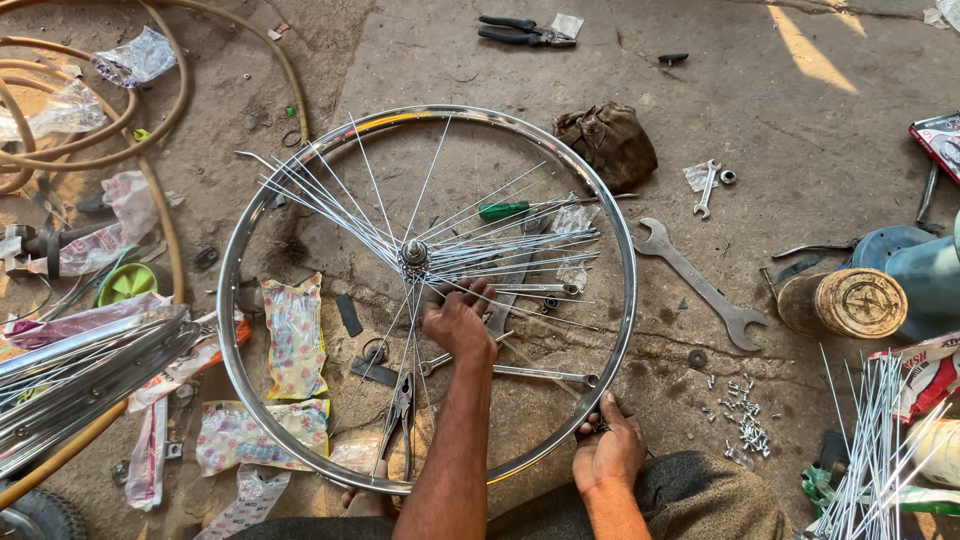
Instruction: The person assembles a bicycle wheel by inserting spokes into the hub and rim, then tightening the nipples with a spoke wrench. The person works on the ground in an outdoor repair area.
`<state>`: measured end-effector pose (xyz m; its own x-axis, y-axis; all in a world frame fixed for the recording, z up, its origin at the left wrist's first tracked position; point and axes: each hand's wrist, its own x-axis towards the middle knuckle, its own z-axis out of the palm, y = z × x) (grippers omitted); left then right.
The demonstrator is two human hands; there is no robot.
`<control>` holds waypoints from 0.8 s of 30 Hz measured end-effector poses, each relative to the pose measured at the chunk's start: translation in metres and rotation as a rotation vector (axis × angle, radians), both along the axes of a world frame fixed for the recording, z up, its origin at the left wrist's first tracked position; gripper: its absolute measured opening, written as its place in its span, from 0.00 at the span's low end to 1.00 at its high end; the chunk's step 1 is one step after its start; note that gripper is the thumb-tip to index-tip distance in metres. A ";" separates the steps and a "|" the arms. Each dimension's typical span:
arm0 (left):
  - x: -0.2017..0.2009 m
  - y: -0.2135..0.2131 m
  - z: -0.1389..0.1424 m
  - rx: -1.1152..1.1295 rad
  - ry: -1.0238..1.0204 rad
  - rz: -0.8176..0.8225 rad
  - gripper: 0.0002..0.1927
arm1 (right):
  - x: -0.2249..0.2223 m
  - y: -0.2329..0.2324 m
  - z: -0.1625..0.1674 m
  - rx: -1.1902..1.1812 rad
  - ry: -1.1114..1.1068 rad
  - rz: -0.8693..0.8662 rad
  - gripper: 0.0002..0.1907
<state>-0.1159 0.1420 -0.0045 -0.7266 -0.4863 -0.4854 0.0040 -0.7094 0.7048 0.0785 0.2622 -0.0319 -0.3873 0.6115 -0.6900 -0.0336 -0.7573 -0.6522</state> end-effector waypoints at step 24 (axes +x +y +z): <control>-0.041 -0.019 -0.051 0.044 0.096 -0.171 0.11 | 0.000 -0.004 -0.002 -0.022 -0.018 -0.012 0.05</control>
<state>-0.1568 0.1234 -0.0552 -0.8407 -0.3317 -0.4280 -0.0538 -0.7353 0.6756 0.0784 0.2580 -0.0339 -0.3676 0.6002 -0.7104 -0.0308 -0.7713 -0.6357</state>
